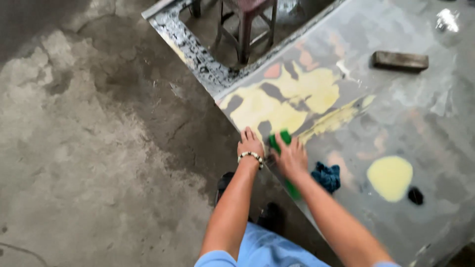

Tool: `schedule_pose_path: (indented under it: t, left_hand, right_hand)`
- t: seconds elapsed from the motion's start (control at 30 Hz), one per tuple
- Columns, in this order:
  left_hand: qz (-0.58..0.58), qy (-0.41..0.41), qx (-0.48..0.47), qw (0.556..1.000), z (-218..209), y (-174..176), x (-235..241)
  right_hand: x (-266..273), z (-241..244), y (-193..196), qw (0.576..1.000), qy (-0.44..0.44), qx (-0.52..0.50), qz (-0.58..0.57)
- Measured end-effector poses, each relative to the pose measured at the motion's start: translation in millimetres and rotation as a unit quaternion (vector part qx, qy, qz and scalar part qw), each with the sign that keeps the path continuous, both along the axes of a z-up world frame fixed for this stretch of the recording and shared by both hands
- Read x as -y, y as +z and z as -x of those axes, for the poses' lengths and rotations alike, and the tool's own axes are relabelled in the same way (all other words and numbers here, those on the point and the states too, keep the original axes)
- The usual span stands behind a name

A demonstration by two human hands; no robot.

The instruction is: The person sands the surface of a large, silver car hood using a green sanding block. They hold a blue cloth in their left hand while sanding with their right hand, moving the block across the metal surface to smooth it.

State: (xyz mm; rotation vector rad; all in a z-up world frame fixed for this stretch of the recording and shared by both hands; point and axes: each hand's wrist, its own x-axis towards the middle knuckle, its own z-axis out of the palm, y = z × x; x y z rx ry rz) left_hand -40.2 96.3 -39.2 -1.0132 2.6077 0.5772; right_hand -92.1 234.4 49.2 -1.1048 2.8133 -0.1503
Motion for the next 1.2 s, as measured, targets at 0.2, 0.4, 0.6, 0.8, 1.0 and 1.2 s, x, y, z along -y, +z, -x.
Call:
schedule_pose_path:
  t: [0.2,0.4,0.6,0.8,1.0,1.2]
  left_hand:
    - [-0.017,-0.010,0.059,0.998,4,13,0]
    - [-0.048,0.015,0.063,0.997,4,23,-5]
    - [-0.058,0.035,0.053,0.996,7,3,-3]
    - [-0.040,0.038,0.012,0.998,3,-13,-6]
    - [-0.059,0.039,0.005,0.997,-11,-26,-7]
    - [-0.055,-0.023,0.008,0.998,-28,14,-1]
  right_hand:
    - [-10,-13,5,0.998,0.044,0.035,-0.034]
    - [-5,-12,1,0.999,0.016,0.033,-0.004]
    - [7,-1,-7,0.999,0.030,0.013,-0.003]
    - [-2,-8,-18,0.999,0.025,-0.004,0.037]
    - [8,-20,9,0.995,0.026,0.052,-0.080]
    - [14,-29,5,0.996,-0.051,0.042,-0.058]
